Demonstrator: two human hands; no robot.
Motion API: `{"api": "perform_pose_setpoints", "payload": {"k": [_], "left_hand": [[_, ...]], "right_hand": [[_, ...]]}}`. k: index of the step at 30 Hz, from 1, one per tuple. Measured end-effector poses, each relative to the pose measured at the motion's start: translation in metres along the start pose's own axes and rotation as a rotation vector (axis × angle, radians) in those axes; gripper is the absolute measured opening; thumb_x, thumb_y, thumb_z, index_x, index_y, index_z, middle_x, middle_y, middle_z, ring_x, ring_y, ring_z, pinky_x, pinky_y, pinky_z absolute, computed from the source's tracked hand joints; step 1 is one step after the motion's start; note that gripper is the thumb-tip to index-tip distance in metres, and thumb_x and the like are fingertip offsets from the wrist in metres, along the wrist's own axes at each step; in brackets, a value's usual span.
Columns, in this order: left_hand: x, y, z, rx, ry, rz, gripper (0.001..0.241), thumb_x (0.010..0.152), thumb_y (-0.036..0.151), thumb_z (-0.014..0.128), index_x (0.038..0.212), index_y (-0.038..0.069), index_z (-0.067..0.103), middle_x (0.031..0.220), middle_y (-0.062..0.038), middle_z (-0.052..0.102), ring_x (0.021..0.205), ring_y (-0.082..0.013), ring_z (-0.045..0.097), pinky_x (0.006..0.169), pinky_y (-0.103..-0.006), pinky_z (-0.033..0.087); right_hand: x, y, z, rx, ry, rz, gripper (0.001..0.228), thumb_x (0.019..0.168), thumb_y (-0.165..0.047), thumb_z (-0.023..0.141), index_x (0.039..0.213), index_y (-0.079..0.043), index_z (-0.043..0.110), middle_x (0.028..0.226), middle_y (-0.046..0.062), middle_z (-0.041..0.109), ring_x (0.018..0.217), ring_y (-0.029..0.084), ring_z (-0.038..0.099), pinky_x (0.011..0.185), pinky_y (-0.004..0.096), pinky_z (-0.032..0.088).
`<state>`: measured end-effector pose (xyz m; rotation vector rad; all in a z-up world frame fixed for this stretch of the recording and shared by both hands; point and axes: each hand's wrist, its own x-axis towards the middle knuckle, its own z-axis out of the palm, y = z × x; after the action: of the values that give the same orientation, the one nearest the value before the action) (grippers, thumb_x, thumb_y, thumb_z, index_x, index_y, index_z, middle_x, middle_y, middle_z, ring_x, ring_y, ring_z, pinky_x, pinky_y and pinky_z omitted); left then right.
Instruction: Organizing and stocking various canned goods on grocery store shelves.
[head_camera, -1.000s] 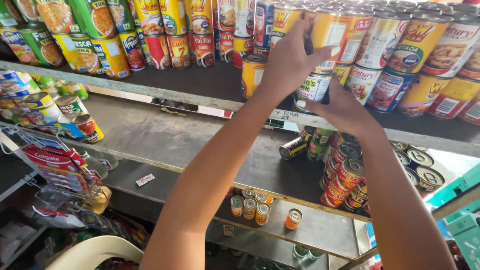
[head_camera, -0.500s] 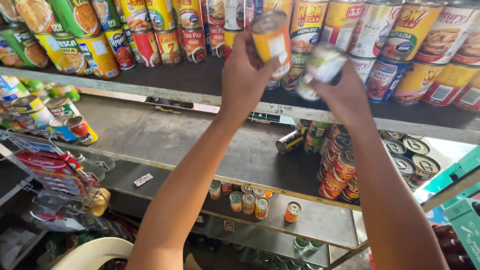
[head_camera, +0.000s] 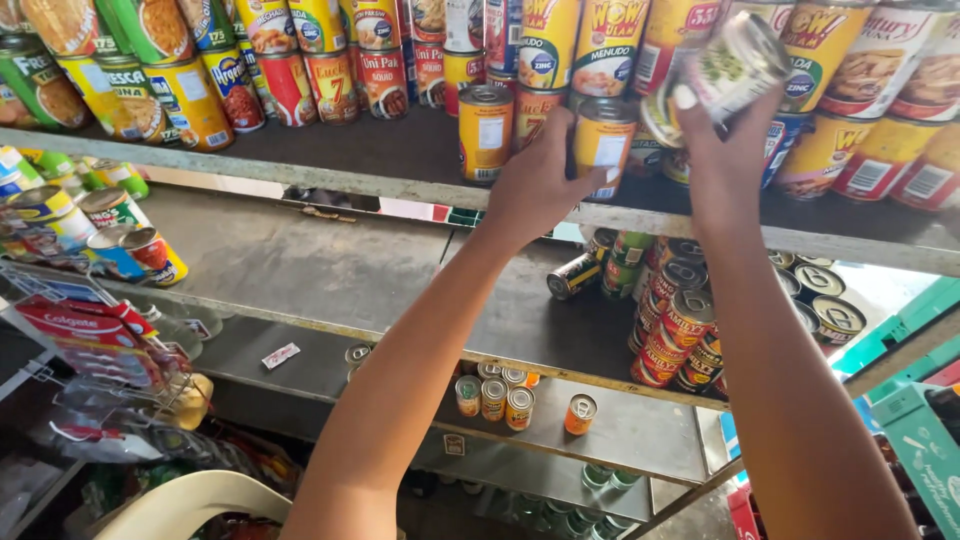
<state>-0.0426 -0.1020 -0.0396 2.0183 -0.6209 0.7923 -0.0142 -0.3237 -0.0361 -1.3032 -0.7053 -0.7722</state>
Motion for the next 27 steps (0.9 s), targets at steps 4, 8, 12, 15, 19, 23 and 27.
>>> {"api": "perform_pose_setpoints", "payload": {"k": [4, 8, 12, 15, 19, 23, 27], "left_hand": [[0.0, -0.015, 0.001, 0.045, -0.056, 0.011, 0.064, 0.085, 0.041, 0.076, 0.128, 0.008, 0.043, 0.125, -0.019, 0.068, 0.112, -0.0373, 0.068, 0.089, -0.0462, 0.053], [0.003, -0.003, -0.006, 0.055, -0.082, 0.004, 0.063, 0.084, 0.043, 0.075, 0.127, 0.008, 0.043, 0.129, -0.019, 0.065, 0.115, -0.0367, 0.067, 0.091, -0.0459, 0.052], [0.001, -0.01, -0.005, 0.047, -0.103, -0.027, 0.064, 0.083, 0.045, 0.075, 0.124, 0.007, 0.044, 0.131, -0.019, 0.063, 0.118, -0.0363, 0.065, 0.093, -0.0457, 0.05], [0.003, -0.013, -0.005, 0.051, -0.089, 0.002, 0.066, 0.083, 0.047, 0.075, 0.124, 0.006, 0.044, 0.131, -0.019, 0.063, 0.12, -0.0365, 0.064, 0.093, -0.0456, 0.05], [0.0, -0.004, -0.01, 0.049, -0.122, -0.028, 0.068, 0.082, 0.048, 0.075, 0.125, 0.007, 0.044, 0.129, -0.018, 0.064, 0.116, -0.0363, 0.065, 0.091, -0.0462, 0.051], [0.004, -0.01, -0.007, 0.054, -0.147, -0.04, 0.069, 0.081, 0.048, 0.074, 0.126, 0.007, 0.043, 0.128, -0.018, 0.063, 0.113, -0.0367, 0.067, 0.089, -0.047, 0.052], [-0.002, -0.015, -0.004, -0.056, -0.089, 0.031, 0.061, 0.086, 0.04, 0.076, 0.126, 0.005, 0.046, 0.124, -0.018, 0.064, 0.112, -0.0362, 0.068, 0.089, -0.046, 0.053]], "right_hand": [[0.01, -0.02, 0.031, -0.121, -0.132, 0.019, 0.067, 0.109, -0.009, 0.071, 0.16, -0.002, 0.03, 0.151, 0.014, 0.057, 0.138, 0.022, 0.058, 0.118, 0.035, 0.047], [0.031, -0.052, 0.061, -0.273, -0.211, 0.057, 0.062, 0.099, -0.012, 0.073, 0.149, 0.0, 0.04, 0.138, 0.011, 0.063, 0.125, 0.018, 0.063, 0.104, 0.034, 0.052], [0.039, -0.064, 0.07, -0.489, -0.284, 0.142, 0.057, 0.092, -0.021, 0.078, 0.138, 0.001, 0.051, 0.121, 0.01, 0.069, 0.108, 0.017, 0.068, 0.092, 0.034, 0.055], [0.043, -0.064, 0.066, -0.698, -0.246, 0.16, 0.058, 0.091, -0.029, 0.081, 0.133, 0.001, 0.053, 0.115, 0.013, 0.071, 0.103, 0.02, 0.069, 0.089, 0.037, 0.055], [0.039, -0.058, 0.059, -0.87, -0.179, 0.103, 0.066, 0.091, -0.033, 0.084, 0.132, 0.003, 0.049, 0.117, 0.019, 0.07, 0.106, 0.025, 0.071, 0.09, 0.039, 0.055], [0.038, -0.056, 0.061, -0.821, -0.188, 0.101, 0.067, 0.09, -0.031, 0.084, 0.133, 0.004, 0.045, 0.118, 0.02, 0.071, 0.106, 0.026, 0.072, 0.089, 0.038, 0.056], [0.032, -0.051, 0.061, -0.732, -0.247, 0.052, 0.064, 0.093, -0.024, 0.083, 0.133, 0.004, 0.041, 0.12, 0.019, 0.071, 0.108, 0.024, 0.073, 0.09, 0.036, 0.057]]}}
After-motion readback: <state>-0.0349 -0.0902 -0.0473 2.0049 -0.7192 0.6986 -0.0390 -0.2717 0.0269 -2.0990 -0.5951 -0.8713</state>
